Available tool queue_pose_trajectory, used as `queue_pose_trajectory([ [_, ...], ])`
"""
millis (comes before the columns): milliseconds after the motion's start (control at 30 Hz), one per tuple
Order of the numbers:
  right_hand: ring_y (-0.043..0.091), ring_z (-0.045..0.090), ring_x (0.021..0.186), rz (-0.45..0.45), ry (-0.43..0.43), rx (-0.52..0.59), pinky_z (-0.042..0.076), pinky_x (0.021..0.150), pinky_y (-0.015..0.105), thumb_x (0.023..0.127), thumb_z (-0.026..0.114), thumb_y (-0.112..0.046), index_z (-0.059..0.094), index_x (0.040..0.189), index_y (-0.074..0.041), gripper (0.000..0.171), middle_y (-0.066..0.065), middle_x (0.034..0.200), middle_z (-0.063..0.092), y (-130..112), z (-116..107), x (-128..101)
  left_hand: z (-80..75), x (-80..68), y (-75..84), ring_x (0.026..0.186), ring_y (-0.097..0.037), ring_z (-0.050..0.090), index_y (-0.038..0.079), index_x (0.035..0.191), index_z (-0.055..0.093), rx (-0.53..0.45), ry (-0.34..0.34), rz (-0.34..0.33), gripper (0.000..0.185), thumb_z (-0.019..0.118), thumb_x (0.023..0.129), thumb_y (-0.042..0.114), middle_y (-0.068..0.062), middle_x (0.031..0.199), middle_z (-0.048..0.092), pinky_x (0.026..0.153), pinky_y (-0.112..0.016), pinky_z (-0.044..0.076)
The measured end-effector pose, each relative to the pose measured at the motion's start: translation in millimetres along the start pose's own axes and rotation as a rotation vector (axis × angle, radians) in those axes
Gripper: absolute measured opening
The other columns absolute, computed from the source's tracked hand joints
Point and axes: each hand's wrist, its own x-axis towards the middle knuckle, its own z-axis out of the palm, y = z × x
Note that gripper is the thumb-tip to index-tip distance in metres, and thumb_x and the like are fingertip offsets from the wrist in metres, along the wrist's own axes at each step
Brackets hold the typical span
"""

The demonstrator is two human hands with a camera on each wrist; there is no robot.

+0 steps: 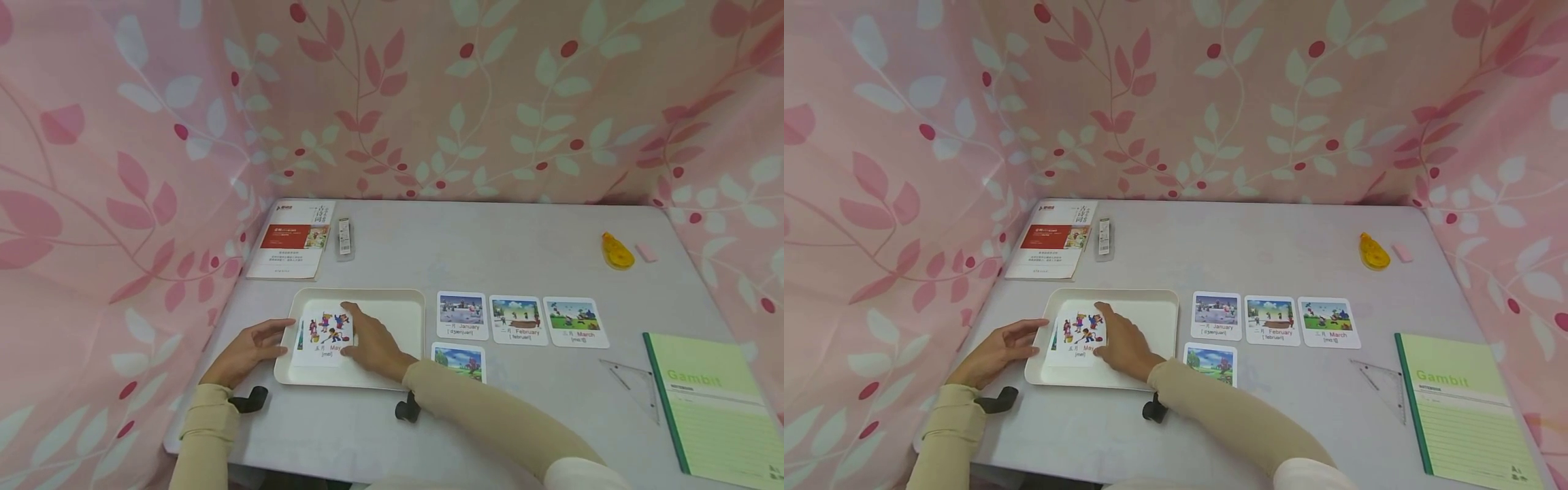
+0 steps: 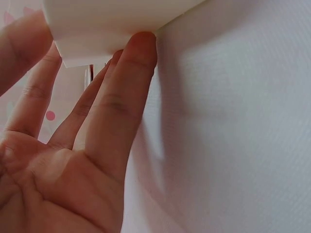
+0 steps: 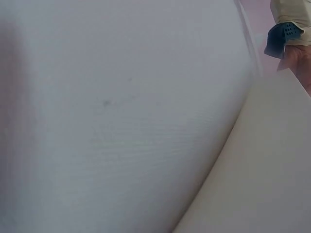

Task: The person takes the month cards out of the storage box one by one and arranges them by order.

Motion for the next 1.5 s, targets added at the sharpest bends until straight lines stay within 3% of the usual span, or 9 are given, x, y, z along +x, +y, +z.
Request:
queue_pose_trajectory([
  [133, 0.011, 0.060, 0.092, -0.021, 0.002, 0.052, 0.051, 0.096, 0.036, 0.083, 0.087, -0.012, 0.033, 0.161, -0.015, 0.094, 0.001, 0.103, 0.069, 3.6, -5.4, 0.2, -0.5, 0.0, -0.7, 0.150, -0.045, 0.027, 0.000, 0.150, 0.048, -0.005, 0.001, 0.001, 0.066, 0.076, 0.091, 0.008, -0.023, 0.162, 0.034, 0.114, -0.052, 0.035],
  [300, 0.010, 0.055, 0.071, 0.017, -0.003, 0.135, 0.051, 0.082, 0.031, 0.081, 0.089, -0.013, 0.035, 0.160, -0.011, 0.095, 0.002, 0.103, 0.067, 5.1, -21.5, -1.1, -1.1, -0.4, -1.7, 0.150, -0.045, 0.027, 0.001, 0.150, 0.048, -0.006, 0.001, 0.004, 0.066, 0.077, 0.091, 0.010, -0.023, 0.162, 0.034, 0.114, -0.051, 0.035],
  [433, 0.010, 0.053, 0.063, 0.038, -0.015, 0.199, 0.046, 0.064, 0.028, 0.081, 0.088, -0.015, 0.035, 0.160, -0.013, 0.096, 0.004, 0.107, 0.067, 6.8, -49.4, -9.9, -1.6, -0.6, -2.3, 0.150, -0.045, 0.028, 0.001, 0.150, 0.049, -0.004, -0.005, 0.006, 0.066, 0.077, 0.091, 0.012, -0.023, 0.162, 0.033, 0.114, -0.051, 0.035],
  [533, 0.011, 0.053, 0.065, 0.057, -0.009, 0.255, 0.044, 0.060, 0.027, 0.081, 0.088, -0.016, 0.035, 0.161, -0.016, 0.096, 0.007, 0.112, 0.066, 14.8, -79.0, -23.4, -1.9, 0.1, -2.4, 0.150, -0.046, 0.027, 0.002, 0.150, 0.049, -0.001, -0.008, 0.009, 0.065, 0.077, 0.092, 0.013, -0.022, 0.163, 0.033, 0.113, -0.052, 0.035],
  [700, 0.013, 0.052, 0.064, 0.112, 0.016, 0.271, 0.043, 0.057, 0.026, 0.082, 0.088, -0.020, 0.033, 0.162, -0.021, 0.097, 0.013, 0.120, 0.063, 50.1, -134.9, -60.0, -2.0, 1.2, -0.5, 0.149, -0.046, 0.028, 0.002, 0.150, 0.050, 0.013, -0.006, 0.007, 0.064, 0.077, 0.092, 0.013, -0.022, 0.163, 0.033, 0.113, -0.053, 0.036],
  [833, 0.016, 0.051, 0.061, 0.155, 0.052, 0.196, 0.041, 0.054, 0.026, 0.083, 0.088, -0.022, 0.032, 0.162, -0.019, 0.097, 0.018, 0.121, 0.062, 92.2, -175.3, -98.6, -1.3, 0.0, 1.2, 0.149, -0.046, 0.029, 0.001, 0.149, 0.050, 0.014, 0.003, 0.000, 0.064, 0.076, 0.092, 0.012, -0.023, 0.162, 0.035, 0.113, -0.052, 0.037],
  [1000, 0.021, 0.056, 0.074, 0.250, 0.089, 0.075, 0.048, 0.062, 0.028, 0.085, 0.086, -0.031, 0.032, 0.162, -0.019, 0.094, 0.020, 0.120, 0.061, 135.8, -210.3, -158.8, -0.2, -0.6, 0.3, 0.148, -0.046, 0.031, 0.001, 0.149, 0.051, 0.016, 0.011, -0.003, 0.064, 0.077, 0.091, 0.013, -0.023, 0.159, 0.039, 0.112, -0.047, 0.042],
  [1233, 0.017, 0.051, 0.067, 0.370, 0.012, 0.091, 0.043, 0.063, 0.027, 0.086, 0.084, -0.030, 0.030, 0.163, -0.017, 0.095, 0.019, 0.120, 0.062, 162.8, -216.0, -222.7, -0.3, -1.6, 0.3, 0.149, -0.047, 0.028, 0.001, 0.150, 0.049, 0.012, 0.004, 0.001, 0.065, 0.077, 0.092, 0.012, -0.023, 0.161, 0.036, 0.113, -0.049, 0.038],
  [1500, 0.015, 0.049, 0.063, 0.354, 0.025, 0.033, 0.038, 0.056, 0.025, 0.080, 0.088, -0.024, 0.037, 0.160, -0.015, 0.095, 0.011, 0.111, 0.061, 175.0, -204.8, -232.5, -0.5, -0.5, 0.8, 0.150, -0.047, 0.026, 0.001, 0.150, 0.049, 0.002, -0.002, -0.005, 0.065, 0.076, 0.092, 0.011, -0.022, 0.161, 0.035, 0.113, -0.047, 0.040],
])
